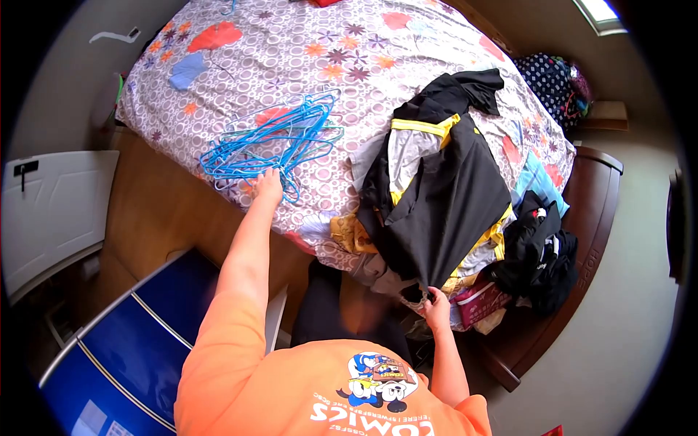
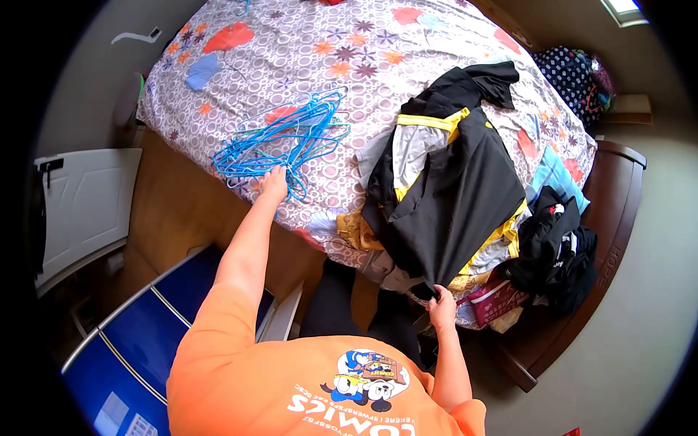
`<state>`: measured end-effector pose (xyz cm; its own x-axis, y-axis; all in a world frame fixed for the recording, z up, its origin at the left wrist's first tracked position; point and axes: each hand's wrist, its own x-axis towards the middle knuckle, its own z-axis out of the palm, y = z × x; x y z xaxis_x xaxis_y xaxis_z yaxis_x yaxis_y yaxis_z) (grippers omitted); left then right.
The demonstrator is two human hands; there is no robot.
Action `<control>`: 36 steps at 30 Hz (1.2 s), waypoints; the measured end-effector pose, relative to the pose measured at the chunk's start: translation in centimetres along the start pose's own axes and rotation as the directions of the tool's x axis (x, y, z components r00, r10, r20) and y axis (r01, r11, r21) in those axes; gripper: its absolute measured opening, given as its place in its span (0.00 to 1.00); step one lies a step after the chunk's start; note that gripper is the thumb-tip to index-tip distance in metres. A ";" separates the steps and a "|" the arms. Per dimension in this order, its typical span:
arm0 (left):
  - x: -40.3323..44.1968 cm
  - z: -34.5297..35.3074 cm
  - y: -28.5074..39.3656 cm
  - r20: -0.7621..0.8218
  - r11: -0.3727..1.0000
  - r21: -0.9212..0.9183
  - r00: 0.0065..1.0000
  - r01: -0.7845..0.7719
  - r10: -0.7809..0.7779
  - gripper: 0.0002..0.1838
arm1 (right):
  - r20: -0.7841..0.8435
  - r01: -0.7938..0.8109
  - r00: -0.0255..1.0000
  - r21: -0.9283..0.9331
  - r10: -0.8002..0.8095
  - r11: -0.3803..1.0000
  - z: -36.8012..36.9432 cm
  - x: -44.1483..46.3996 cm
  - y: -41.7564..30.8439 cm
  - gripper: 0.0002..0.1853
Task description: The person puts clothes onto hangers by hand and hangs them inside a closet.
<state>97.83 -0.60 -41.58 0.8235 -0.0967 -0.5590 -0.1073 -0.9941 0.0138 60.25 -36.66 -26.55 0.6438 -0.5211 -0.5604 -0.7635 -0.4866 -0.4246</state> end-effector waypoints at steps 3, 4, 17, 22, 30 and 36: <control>0.4 -0.8 0.5 -0.005 0.994 0.109 1.000 -0.025 0.026 0.16 | -0.020 0.079 0.997 -0.014 -0.079 0.997 1.3 0.9 2.7 0.12; 0.4 -1.0 0.5 -0.037 0.990 0.134 0.998 -0.045 0.051 0.12 | -0.022 0.077 0.997 -0.013 -0.077 0.997 1.3 0.8 2.8 0.12; 2.6 1.5 -3.4 -0.315 0.967 0.179 0.921 -0.180 0.230 0.07 | -0.282 0.121 0.951 -0.034 -0.126 0.992 -0.3 -0.5 0.6 0.09; 2.4 -1.6 -3.8 -0.397 0.923 -0.075 0.860 -0.378 0.320 0.05 | -0.281 0.169 0.944 -0.029 -0.170 0.985 -0.1 -0.7 0.6 0.12; 3.7 -6.1 -2.8 -0.357 0.738 -0.553 0.910 -0.387 0.211 0.08 | -0.357 0.194 0.908 -0.111 -0.221 0.975 -0.8 0.1 0.9 0.15; 2.6 -8.4 -0.6 -0.574 0.733 -0.563 0.819 -0.382 -0.014 0.10 | -0.352 0.225 0.906 -0.072 -0.236 0.972 -1.5 -0.2 -0.1 0.08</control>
<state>104.70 -0.61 -36.05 0.9955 -0.0935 0.0176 -0.0797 -0.7186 0.6908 60.30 -37.59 -25.36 0.7815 -0.6039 -0.1570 -0.5930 -0.6405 -0.4880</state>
